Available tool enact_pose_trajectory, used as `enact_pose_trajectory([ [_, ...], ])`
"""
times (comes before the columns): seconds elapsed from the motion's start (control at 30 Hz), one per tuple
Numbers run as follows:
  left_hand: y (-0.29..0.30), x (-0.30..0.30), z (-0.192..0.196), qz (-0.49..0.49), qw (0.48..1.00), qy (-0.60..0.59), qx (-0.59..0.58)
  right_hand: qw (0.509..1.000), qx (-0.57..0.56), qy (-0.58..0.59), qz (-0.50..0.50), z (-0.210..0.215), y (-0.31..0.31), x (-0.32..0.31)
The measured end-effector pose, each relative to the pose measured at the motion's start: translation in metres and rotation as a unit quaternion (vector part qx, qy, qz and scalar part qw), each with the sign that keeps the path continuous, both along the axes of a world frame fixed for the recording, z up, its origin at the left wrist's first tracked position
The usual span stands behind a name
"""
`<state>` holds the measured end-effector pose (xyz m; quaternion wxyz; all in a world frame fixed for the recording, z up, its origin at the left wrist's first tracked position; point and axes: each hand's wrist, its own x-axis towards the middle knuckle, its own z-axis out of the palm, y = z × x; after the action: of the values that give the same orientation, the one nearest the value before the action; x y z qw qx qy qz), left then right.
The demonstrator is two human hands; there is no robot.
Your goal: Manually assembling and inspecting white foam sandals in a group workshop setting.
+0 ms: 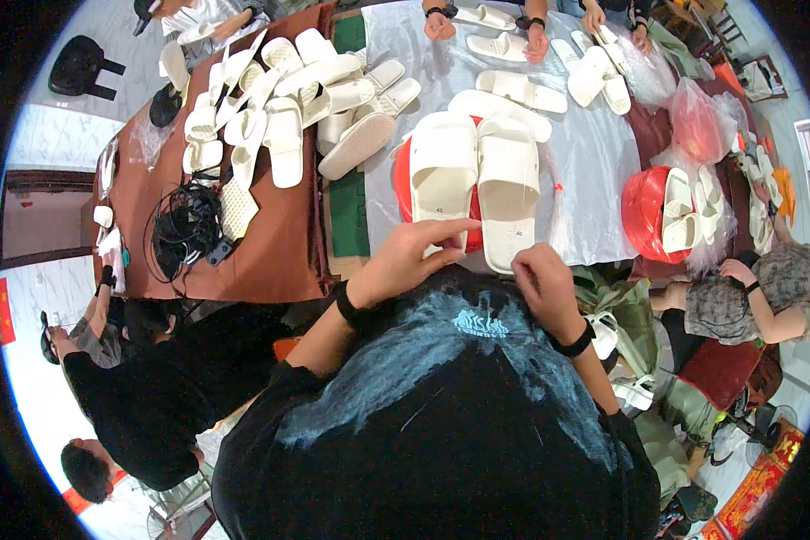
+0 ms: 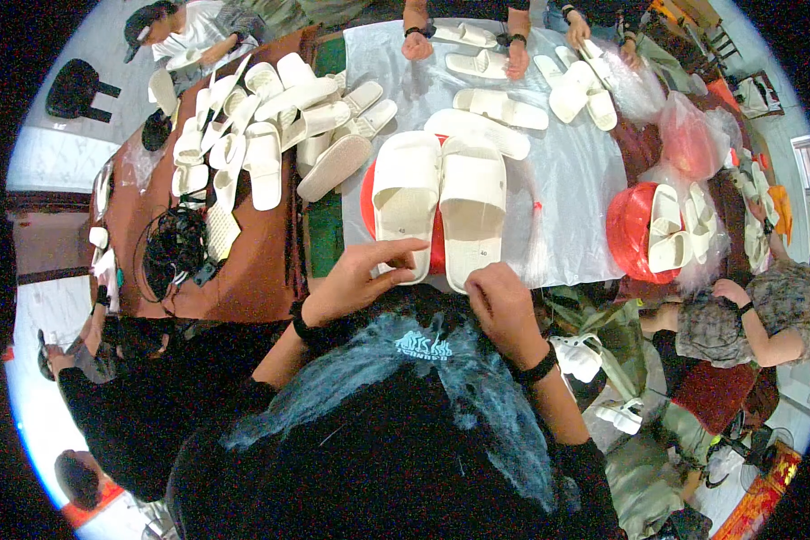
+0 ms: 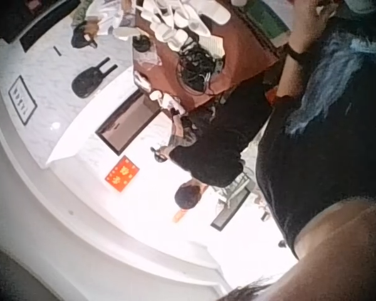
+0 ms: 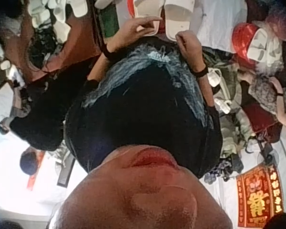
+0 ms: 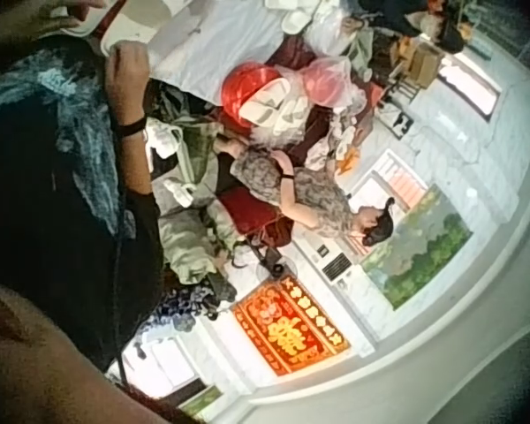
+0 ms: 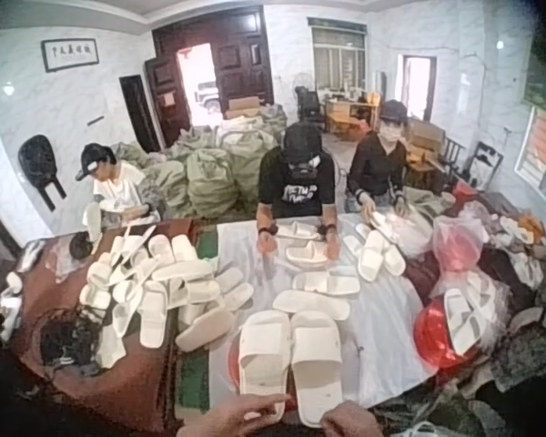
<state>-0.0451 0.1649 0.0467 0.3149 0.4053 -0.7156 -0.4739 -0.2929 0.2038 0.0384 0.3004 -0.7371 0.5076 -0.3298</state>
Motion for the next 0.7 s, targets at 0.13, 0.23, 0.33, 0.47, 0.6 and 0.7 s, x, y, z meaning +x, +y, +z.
enact_pose_trajectory([
  [0.13,-0.003,0.0,-0.013,-0.064,0.997,-0.039,-0.002,0.998,0.011,-0.009,0.06,0.003,0.005,0.009],
  [0.23,-0.001,0.005,-0.031,-0.082,0.993,-0.06,-0.062,0.997,0.063,-0.007,0.043,0.003,0.01,0.012],
  [0.33,0.002,0.007,-0.034,-0.091,0.992,-0.068,-0.046,0.996,0.079,-0.009,0.049,0.006,0.014,0.014],
  [0.47,0.003,0.008,-0.033,-0.091,0.991,-0.09,-0.026,0.992,0.09,-0.032,0.078,0.005,0.019,0.016],
  [0.6,0.001,0.008,-0.037,-0.091,0.99,-0.111,0.003,0.987,0.111,-0.036,0.11,0.005,0.016,0.016],
  [0.7,-0.003,0.009,-0.037,-0.103,0.988,-0.112,0.028,0.983,0.133,-0.047,0.119,0.006,0.013,0.016],
])
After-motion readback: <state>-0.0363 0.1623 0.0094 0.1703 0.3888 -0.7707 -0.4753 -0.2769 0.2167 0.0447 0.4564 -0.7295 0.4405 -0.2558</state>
